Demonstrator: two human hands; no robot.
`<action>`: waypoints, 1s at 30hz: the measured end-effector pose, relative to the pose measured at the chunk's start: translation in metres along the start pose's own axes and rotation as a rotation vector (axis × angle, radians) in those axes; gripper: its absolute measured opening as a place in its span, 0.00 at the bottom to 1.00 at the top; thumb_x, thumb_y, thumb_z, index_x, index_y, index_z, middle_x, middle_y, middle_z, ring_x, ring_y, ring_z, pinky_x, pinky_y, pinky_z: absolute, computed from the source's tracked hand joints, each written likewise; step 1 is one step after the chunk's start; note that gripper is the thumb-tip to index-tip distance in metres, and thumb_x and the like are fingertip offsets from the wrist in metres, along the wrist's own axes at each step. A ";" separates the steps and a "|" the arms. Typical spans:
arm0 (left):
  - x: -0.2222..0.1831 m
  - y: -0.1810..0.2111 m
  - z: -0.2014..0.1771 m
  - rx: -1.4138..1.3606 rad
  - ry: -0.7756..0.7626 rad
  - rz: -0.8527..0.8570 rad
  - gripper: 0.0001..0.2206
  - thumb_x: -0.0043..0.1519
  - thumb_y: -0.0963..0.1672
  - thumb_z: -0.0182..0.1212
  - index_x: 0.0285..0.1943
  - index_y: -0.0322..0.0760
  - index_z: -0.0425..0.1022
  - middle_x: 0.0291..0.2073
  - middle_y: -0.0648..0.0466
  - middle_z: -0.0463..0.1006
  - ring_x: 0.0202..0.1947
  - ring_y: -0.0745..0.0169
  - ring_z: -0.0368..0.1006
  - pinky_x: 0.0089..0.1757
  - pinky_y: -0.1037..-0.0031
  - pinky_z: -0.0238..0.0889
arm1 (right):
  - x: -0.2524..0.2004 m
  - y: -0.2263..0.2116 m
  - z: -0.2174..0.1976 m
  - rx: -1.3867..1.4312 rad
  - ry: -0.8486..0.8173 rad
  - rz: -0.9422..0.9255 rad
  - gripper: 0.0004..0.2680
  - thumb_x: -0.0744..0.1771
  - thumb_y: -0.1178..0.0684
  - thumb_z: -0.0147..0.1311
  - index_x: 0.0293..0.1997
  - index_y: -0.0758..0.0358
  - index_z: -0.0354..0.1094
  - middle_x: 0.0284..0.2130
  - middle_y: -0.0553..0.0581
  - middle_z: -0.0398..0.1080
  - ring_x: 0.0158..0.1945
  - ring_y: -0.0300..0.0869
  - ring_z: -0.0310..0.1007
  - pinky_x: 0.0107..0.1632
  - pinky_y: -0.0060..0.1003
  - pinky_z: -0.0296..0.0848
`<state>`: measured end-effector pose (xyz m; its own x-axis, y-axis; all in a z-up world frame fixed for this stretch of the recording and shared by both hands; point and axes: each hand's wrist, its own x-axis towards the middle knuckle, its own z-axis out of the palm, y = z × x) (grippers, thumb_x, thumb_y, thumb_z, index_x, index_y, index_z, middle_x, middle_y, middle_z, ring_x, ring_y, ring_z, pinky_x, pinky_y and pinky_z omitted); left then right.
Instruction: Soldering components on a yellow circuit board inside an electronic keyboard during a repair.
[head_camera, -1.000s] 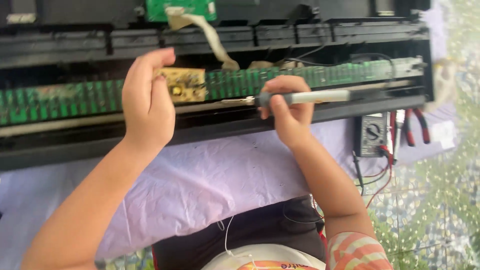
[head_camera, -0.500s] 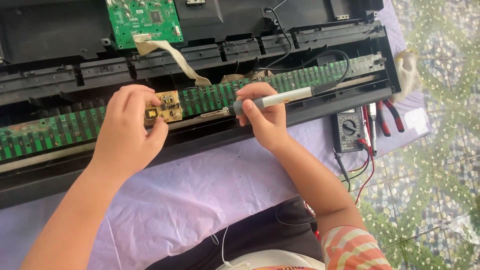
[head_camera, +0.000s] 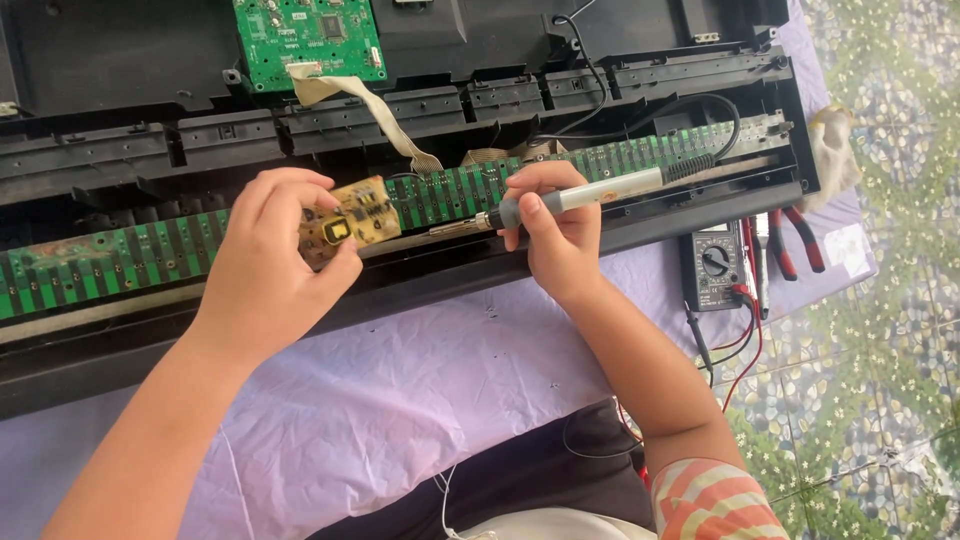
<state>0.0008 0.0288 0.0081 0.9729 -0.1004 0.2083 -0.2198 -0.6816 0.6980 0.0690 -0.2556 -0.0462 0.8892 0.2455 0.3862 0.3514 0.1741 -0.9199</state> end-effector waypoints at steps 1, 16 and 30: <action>0.001 -0.002 0.001 0.001 0.001 0.001 0.12 0.58 0.41 0.62 0.48 0.32 0.70 0.55 0.45 0.72 0.58 0.47 0.66 0.57 0.58 0.59 | 0.001 0.000 0.000 0.000 0.000 -0.002 0.08 0.73 0.47 0.52 0.48 0.59 0.66 0.29 0.56 0.65 0.21 0.42 0.68 0.26 0.29 0.66; 0.004 -0.006 0.005 0.174 -0.018 0.214 0.14 0.56 0.43 0.70 0.49 0.37 0.75 0.51 0.55 0.79 0.55 0.54 0.73 0.57 0.57 0.55 | 0.001 -0.009 0.006 -0.232 -0.211 -0.109 0.08 0.73 0.48 0.51 0.50 0.62 0.67 0.23 0.54 0.70 0.33 0.40 0.70 0.40 0.33 0.68; 0.001 -0.007 0.004 0.075 0.057 0.309 0.11 0.59 0.39 0.61 0.49 0.26 0.75 0.47 0.44 0.69 0.52 0.42 0.69 0.57 0.51 0.59 | -0.002 -0.014 0.006 -0.276 -0.195 -0.091 0.09 0.72 0.49 0.54 0.45 0.66 0.68 0.29 0.62 0.69 0.29 0.43 0.71 0.38 0.37 0.70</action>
<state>0.0037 0.0308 0.0004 0.8549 -0.2712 0.4423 -0.4961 -0.6767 0.5440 0.0609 -0.2524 -0.0339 0.7875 0.4227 0.4486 0.5160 -0.0542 -0.8549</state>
